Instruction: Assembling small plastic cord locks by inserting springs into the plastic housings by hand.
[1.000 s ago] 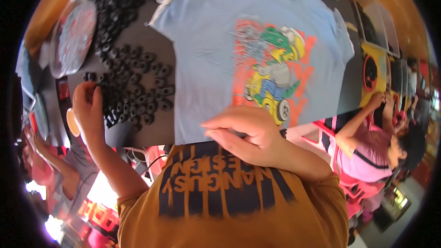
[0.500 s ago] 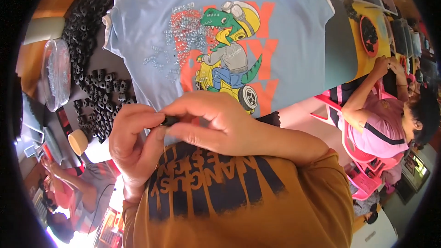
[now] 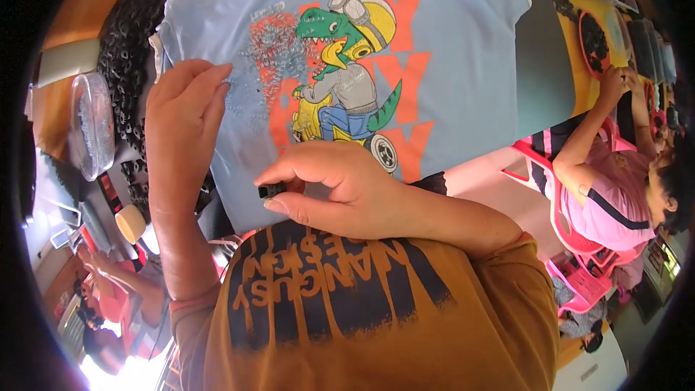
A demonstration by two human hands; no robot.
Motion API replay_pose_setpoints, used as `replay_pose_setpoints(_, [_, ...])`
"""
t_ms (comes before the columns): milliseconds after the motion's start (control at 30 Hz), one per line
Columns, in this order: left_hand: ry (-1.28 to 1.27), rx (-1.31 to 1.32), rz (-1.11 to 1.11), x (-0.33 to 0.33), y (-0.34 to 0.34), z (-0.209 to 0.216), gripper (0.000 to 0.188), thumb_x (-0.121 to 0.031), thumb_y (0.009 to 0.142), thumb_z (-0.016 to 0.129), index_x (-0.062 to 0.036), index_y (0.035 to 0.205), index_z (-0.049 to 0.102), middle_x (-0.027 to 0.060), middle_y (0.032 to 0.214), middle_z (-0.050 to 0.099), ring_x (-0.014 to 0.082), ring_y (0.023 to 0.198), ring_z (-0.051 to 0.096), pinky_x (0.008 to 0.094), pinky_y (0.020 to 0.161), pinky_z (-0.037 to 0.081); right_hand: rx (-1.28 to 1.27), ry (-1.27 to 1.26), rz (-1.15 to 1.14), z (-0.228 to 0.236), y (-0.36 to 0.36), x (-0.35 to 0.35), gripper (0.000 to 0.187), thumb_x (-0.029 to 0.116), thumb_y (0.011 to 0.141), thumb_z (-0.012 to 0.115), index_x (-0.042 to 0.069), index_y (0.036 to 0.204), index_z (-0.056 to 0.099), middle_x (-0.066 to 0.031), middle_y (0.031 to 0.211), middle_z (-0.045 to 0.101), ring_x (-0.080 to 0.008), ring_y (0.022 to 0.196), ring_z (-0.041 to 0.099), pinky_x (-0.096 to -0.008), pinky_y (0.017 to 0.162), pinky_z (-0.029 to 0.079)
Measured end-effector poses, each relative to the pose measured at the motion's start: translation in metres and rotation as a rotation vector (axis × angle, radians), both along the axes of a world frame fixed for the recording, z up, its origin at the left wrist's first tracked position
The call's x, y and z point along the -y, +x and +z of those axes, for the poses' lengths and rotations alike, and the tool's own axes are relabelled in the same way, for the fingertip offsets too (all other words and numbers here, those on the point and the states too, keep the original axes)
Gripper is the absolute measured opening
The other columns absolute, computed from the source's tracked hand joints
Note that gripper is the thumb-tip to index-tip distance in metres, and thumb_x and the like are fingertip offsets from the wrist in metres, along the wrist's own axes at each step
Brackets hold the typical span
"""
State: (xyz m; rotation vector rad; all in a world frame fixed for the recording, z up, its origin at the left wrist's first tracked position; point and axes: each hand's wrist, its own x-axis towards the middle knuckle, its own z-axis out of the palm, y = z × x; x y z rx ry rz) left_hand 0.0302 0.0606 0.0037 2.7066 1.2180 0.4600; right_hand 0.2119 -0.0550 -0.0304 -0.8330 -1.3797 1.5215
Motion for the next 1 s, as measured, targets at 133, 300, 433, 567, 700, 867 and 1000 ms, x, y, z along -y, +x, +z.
replay_pose_setpoints(133, [0.03,-0.097,-0.033,-0.002,0.001,-0.001,0.011,-0.004,0.076,0.062,-0.0052,0.087,0.062,0.0099,0.084,0.06,0.0313,0.076,0.058,0.0396,0.07,0.045,-0.213,-0.228,-0.034,-0.003,-0.001,0.004,0.025,-0.006,0.086,0.059,-0.004,0.111,0.059,-0.01,0.101,0.062,-0.0145,0.09,0.061,-0.0266,0.078,0.049])
replay_pose_setpoints(300, [-0.068,-0.009,0.054,0.0,-0.002,-0.003,0.01,-0.004,0.079,0.061,-0.0048,0.088,0.06,0.0096,0.084,0.062,0.0321,0.074,0.058,0.0393,0.067,0.045,-0.367,-0.323,-0.057,-0.007,-0.002,0.006,0.027,-0.006,0.087,0.058,-0.004,0.113,0.056,-0.0096,0.102,0.06,-0.0132,0.092,0.06,-0.0264,0.08,0.05])
replay_pose_setpoints(433, [-0.213,0.24,0.17,0.023,-0.002,0.004,0.011,0.003,0.079,0.06,-0.0022,0.088,0.061,0.0088,0.08,0.062,0.023,0.067,0.058,0.032,0.062,0.046,-0.42,-0.282,-0.08,-0.01,-0.004,0.006,0.025,-0.008,0.087,0.057,-0.004,0.111,0.054,-0.0106,0.101,0.06,-0.0134,0.091,0.061,-0.0266,0.078,0.05])
replay_pose_setpoints(567, [-0.604,0.555,0.117,0.048,-0.007,0.02,0.016,0.01,0.071,0.061,0.0013,0.084,0.062,0.0081,0.079,0.062,0.0169,0.068,0.058,0.0261,0.062,0.045,-0.35,-0.186,-0.069,-0.012,-0.002,0.004,0.026,-0.01,0.085,0.058,-0.005,0.111,0.054,-0.0117,0.101,0.06,-0.015,0.09,0.061,-0.0276,0.078,0.05])
replay_pose_setpoints(700, [-0.703,0.621,-0.056,0.056,-0.009,0.027,0.021,0.012,0.068,0.061,0.0013,0.086,0.064,0.0084,0.076,0.063,0.0206,0.067,0.06,0.0286,0.06,0.044,-0.237,-0.185,-0.186,-0.01,-0.009,0.006,0.018,0.0,0.082,0.067,0.001,0.099,0.061,-0.0024,0.084,0.059,-0.0073,0.077,0.057,-0.0224,0.068,0.046])
replay_pose_setpoints(867, [-0.606,0.523,-0.146,0.058,-0.011,0.021,0.026,0.008,0.067,0.066,-0.0019,0.091,0.066,0.0095,0.077,0.063,0.0268,0.067,0.06,0.033,0.061,0.045,-0.218,-0.173,-0.201,-0.009,-0.014,0.01,0.019,-0.002,0.08,0.068,-0.001,0.098,0.062,-0.005,0.085,0.06,-0.01,0.075,0.058,-0.0234,0.064,0.045])
replay_pose_setpoints(1000, [-0.475,0.459,-0.153,0.067,-0.02,0.02,0.027,0.006,0.065,0.069,-0.002,0.09,0.067,0.0096,0.081,0.064,0.0248,0.068,0.058,0.0315,0.061,0.046,-0.157,-0.109,-0.179,-0.01,-0.015,0.01,0.021,-0.008,0.078,0.065,-0.003,0.099,0.061,-0.0094,0.091,0.063,-0.015,0.08,0.06,-0.0265,0.069,0.046])
